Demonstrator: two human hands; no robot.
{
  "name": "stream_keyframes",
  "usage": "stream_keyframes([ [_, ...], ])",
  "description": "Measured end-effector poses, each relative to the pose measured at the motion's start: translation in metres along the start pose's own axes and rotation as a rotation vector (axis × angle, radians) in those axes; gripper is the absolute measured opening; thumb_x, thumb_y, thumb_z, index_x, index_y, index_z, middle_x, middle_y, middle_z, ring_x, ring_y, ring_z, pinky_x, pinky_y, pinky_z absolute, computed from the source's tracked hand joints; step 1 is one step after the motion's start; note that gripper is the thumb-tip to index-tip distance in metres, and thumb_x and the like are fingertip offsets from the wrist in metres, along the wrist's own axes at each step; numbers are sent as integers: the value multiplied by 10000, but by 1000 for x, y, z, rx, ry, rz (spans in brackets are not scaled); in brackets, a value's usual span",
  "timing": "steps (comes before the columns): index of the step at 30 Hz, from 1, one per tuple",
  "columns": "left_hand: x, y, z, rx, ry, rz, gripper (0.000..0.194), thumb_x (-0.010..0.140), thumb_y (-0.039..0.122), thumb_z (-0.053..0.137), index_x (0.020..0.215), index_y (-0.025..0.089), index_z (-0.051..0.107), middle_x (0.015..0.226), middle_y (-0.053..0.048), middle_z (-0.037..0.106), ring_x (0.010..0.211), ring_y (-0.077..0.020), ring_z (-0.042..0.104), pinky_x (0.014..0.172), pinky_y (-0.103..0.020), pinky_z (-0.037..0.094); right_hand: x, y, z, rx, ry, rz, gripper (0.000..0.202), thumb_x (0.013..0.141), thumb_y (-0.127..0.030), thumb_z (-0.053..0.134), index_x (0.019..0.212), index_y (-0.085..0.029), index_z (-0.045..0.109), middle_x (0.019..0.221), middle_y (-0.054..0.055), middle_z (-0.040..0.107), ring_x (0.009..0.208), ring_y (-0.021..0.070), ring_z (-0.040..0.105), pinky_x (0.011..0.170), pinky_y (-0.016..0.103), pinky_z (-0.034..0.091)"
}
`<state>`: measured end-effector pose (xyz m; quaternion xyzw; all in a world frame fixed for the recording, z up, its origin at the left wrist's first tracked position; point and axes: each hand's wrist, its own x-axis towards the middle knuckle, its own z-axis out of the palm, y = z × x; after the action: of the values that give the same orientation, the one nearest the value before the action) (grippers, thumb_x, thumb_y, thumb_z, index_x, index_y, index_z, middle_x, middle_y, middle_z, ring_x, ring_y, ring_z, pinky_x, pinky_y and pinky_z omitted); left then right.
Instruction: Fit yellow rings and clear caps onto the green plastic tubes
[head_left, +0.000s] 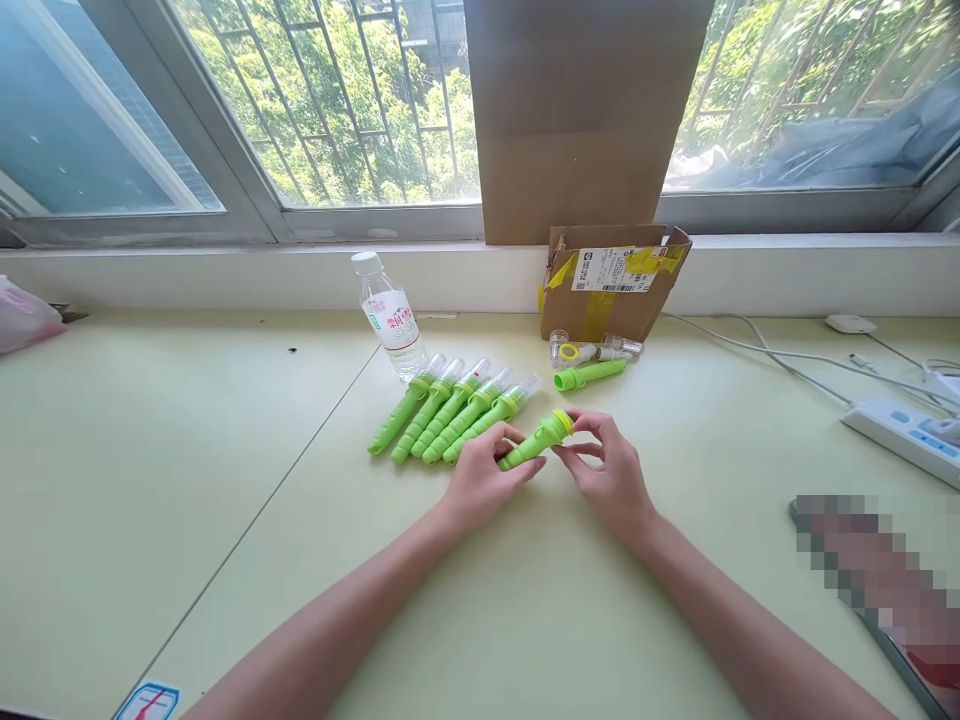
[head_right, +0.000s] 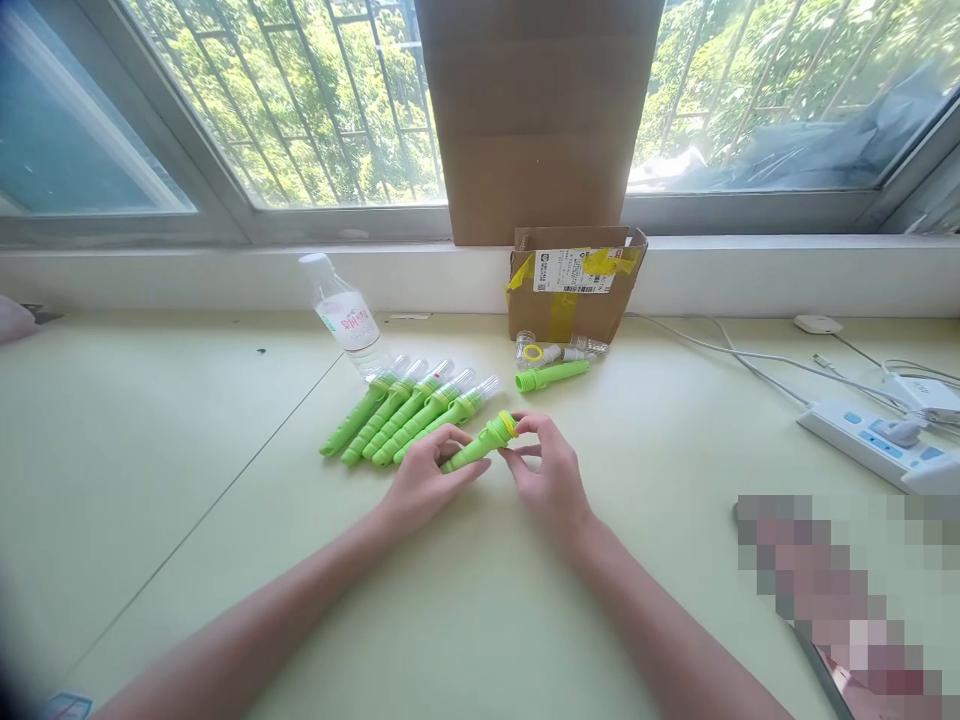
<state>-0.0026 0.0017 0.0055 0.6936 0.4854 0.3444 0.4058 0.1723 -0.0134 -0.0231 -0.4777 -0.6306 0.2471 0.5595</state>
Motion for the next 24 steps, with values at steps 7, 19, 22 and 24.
stream_keyframes([
  [7, -2, 4, -3, -171, -79, -130, 346, 778, 497, 638, 872, 167, 592, 646, -1, 619, 422, -84, 483, 404, -205, 362, 1, 1, -1, 7, -70, -33, 294, 812, -267, 646, 1027, -247, 447, 1190, 75, 559, 984, 207, 627, 730, 392, 638],
  [19, -3, 1, 0, 52, -69, 79, 348, 885, 454, 498, 893, 162, 686, 644, -1, 572, 566, -113, 475, 510, -230, 355, 0, 4, -1, -56, 34, -71, 137, 854, -268, 593, 941, -245, 489, 1058, 55, 616, 922, 195, 634, 714, 399, 640],
  [22, -3, 0, 2, 93, -40, 102, 327, 876, 453, 515, 889, 163, 665, 663, 8, 556, 576, -108, 432, 531, -236, 328, 0, 3, -1, -44, 34, -69, 137, 849, -265, 600, 927, -244, 490, 1061, 53, 616, 921, 192, 636, 715, 391, 640],
  [24, -2, -1, 3, 91, -9, 88, 309, 808, 466, 614, 905, 172, 629, 620, 36, 524, 553, -100, 397, 523, -232, 299, -1, 2, 0, -47, 36, -78, 133, 846, -253, 601, 920, -244, 491, 1061, 51, 614, 911, 188, 636, 713, 385, 640],
])
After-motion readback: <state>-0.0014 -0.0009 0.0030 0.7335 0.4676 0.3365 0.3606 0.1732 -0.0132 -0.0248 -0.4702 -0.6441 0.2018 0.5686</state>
